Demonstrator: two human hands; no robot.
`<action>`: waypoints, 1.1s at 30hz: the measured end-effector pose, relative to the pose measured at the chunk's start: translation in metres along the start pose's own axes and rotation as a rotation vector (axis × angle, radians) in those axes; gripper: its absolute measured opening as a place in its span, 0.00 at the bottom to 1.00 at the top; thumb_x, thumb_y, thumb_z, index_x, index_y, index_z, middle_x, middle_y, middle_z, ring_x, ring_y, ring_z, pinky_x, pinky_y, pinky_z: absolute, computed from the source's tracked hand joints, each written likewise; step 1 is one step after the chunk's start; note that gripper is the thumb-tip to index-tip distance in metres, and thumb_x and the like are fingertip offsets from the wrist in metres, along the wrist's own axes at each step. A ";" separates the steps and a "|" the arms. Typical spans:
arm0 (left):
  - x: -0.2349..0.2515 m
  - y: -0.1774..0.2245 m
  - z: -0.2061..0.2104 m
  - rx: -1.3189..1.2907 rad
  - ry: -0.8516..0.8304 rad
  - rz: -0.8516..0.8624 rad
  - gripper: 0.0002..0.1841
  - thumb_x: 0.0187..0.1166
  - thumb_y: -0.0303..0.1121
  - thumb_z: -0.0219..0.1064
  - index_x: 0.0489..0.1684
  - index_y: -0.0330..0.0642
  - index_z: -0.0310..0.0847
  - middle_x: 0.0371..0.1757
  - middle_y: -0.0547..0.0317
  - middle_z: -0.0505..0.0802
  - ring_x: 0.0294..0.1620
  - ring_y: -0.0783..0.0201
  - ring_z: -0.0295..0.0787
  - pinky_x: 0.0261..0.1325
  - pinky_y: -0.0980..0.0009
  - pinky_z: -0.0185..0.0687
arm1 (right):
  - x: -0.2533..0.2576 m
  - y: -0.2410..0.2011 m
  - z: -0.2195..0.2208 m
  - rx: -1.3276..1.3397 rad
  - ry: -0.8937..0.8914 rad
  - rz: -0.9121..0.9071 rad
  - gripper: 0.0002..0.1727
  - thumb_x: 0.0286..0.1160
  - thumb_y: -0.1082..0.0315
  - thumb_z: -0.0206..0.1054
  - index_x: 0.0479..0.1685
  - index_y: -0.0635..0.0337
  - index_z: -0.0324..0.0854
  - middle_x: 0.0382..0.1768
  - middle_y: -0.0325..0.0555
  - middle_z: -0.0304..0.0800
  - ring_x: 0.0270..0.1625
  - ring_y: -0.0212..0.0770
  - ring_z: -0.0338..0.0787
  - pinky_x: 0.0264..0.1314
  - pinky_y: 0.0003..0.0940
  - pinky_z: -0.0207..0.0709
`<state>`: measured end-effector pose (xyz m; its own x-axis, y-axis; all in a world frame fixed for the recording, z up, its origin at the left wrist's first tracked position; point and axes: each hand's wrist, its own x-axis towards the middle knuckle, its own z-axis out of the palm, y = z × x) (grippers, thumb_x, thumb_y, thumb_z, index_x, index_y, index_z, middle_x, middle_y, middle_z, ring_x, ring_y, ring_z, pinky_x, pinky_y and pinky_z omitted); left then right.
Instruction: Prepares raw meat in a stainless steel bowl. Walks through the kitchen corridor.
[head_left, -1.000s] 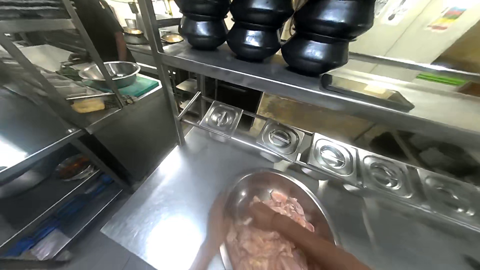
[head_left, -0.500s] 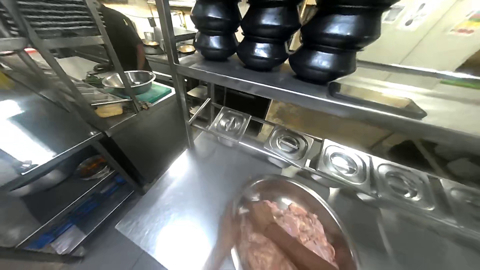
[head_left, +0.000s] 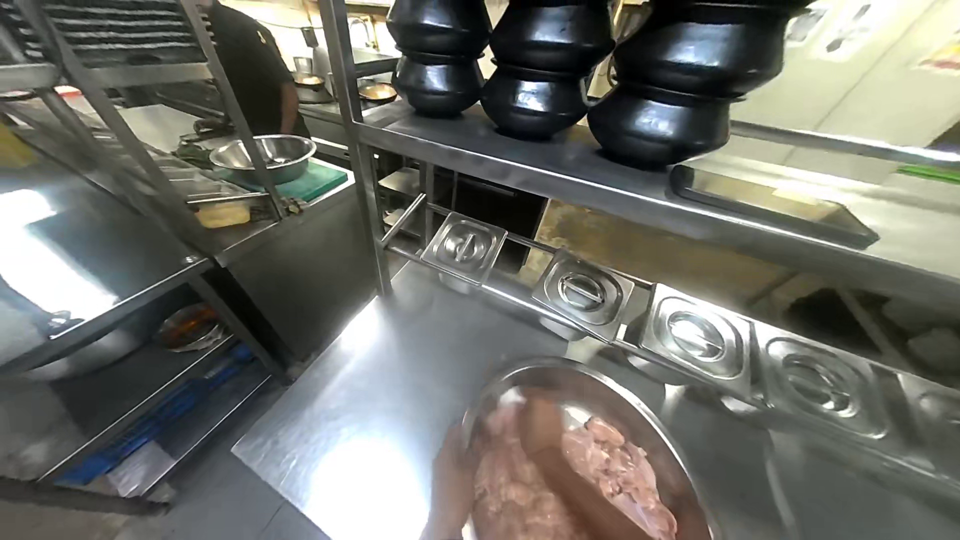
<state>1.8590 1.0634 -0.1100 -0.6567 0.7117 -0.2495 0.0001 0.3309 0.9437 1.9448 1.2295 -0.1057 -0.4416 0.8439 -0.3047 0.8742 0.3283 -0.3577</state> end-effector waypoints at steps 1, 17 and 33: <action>0.017 0.003 -0.005 0.028 -0.039 0.028 0.24 0.86 0.37 0.62 0.80 0.40 0.73 0.64 0.45 0.91 0.64 0.54 0.89 0.71 0.52 0.81 | -0.010 -0.011 0.012 -0.006 -0.071 -0.168 0.20 0.83 0.66 0.59 0.71 0.55 0.85 0.67 0.56 0.89 0.69 0.60 0.88 0.73 0.63 0.76; -0.013 0.003 -0.012 0.147 0.109 0.007 0.30 0.86 0.33 0.61 0.90 0.45 0.63 0.64 0.43 0.92 0.60 0.48 0.92 0.68 0.46 0.82 | -0.012 -0.028 0.006 -0.143 -0.169 -0.339 0.18 0.82 0.67 0.60 0.66 0.60 0.86 0.67 0.60 0.88 0.70 0.61 0.86 0.75 0.61 0.75; 0.001 0.019 -0.028 0.229 0.013 -0.020 0.31 0.88 0.42 0.60 0.90 0.44 0.60 0.72 0.44 0.87 0.69 0.48 0.87 0.73 0.47 0.79 | 0.022 0.005 -0.068 -0.081 -0.041 0.001 0.20 0.84 0.60 0.64 0.66 0.63 0.86 0.64 0.67 0.88 0.70 0.67 0.85 0.76 0.65 0.72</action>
<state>1.8370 1.0529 -0.0860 -0.6680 0.6960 -0.2635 0.1574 0.4782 0.8640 1.9535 1.2793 -0.0541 -0.4469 0.8269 -0.3412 0.8875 0.3617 -0.2857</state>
